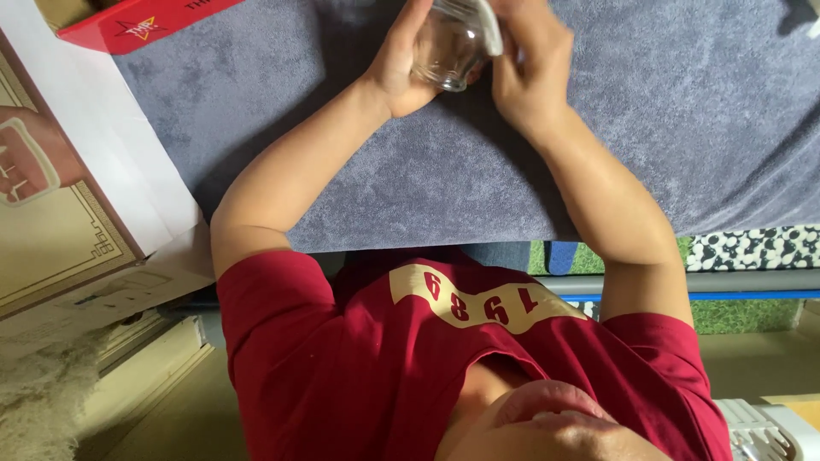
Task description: Cleaning glass cupping jars by wiping them thoroughly with a white cloth.
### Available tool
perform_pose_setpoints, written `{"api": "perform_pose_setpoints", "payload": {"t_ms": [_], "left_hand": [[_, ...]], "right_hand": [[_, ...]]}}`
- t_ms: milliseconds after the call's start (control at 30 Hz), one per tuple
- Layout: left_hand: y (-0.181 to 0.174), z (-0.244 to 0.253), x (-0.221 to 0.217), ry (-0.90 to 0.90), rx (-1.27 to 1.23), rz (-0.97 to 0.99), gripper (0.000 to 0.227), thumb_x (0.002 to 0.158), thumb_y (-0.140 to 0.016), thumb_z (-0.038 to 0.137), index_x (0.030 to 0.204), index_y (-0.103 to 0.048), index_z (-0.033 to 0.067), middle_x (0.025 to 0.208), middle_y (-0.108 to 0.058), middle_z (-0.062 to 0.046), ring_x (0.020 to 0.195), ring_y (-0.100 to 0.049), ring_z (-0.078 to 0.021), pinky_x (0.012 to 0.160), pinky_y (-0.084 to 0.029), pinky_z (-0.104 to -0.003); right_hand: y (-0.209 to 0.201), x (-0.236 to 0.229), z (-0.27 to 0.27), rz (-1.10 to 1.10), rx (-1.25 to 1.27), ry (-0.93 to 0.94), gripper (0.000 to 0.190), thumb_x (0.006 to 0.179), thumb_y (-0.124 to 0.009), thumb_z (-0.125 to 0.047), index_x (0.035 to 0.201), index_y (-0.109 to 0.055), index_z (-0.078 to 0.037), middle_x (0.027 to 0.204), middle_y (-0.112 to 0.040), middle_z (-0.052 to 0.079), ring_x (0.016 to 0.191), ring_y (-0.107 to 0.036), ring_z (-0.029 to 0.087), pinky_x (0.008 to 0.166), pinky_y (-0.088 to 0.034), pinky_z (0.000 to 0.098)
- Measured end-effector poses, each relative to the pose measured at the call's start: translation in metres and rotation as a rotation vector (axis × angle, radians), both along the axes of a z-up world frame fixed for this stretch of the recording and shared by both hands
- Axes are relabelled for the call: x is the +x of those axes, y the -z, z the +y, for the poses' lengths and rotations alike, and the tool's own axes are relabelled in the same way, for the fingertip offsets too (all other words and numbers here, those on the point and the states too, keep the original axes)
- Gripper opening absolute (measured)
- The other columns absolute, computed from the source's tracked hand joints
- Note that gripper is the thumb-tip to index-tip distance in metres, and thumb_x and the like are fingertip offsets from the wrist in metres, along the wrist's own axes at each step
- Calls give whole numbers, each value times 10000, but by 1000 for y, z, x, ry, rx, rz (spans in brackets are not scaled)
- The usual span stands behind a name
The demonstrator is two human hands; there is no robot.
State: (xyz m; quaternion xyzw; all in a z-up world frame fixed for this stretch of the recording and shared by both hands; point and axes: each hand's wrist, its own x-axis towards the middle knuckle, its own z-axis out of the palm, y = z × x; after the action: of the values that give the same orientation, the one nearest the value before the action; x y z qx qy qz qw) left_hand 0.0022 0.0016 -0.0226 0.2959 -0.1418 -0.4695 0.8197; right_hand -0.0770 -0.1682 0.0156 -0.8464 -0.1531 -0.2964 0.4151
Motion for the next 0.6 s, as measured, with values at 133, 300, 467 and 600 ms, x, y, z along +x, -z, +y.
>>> {"api": "perform_pose_setpoints", "payload": {"t_ms": [133,300,467,600], "left_hand": [[-6,1,2,-71,56,173,546,871,-557,620,1006,-723,117,954,-727,-53,889,-680,-211,785,-528,-373],[10,-7,3,-46,-6,146,589,882,-564,633,1059,-705,90,1006,-718,-71,969,-682,-200,874,-542,-367],[-7,-12,1,37,77,22,716,826,-495,734,1016,-689,72,877,-714,-123,706,-705,-303,491,-540,-463],[-22,-11,0,132,320,-102,934,706,-302,828,777,-716,-6,566,-649,-158,454,-646,-281,363,-455,-304]], "right_hand": [[-9,-8,12,129,-64,-188,479,1180,-496,-294,1524,-378,18,1443,-543,296,1321,-576,471,1111,-476,509],[-22,-7,23,91,8,-239,468,1188,-417,-349,1503,-389,-5,1425,-482,243,1310,-520,401,1121,-445,495],[-28,-4,28,-2,11,-155,418,1180,-337,-314,1349,-494,35,1225,-566,259,1056,-570,398,930,-444,476],[-19,1,25,-78,42,-36,475,1185,-273,-232,1180,-635,75,1057,-676,215,904,-663,347,807,-488,425]]}}
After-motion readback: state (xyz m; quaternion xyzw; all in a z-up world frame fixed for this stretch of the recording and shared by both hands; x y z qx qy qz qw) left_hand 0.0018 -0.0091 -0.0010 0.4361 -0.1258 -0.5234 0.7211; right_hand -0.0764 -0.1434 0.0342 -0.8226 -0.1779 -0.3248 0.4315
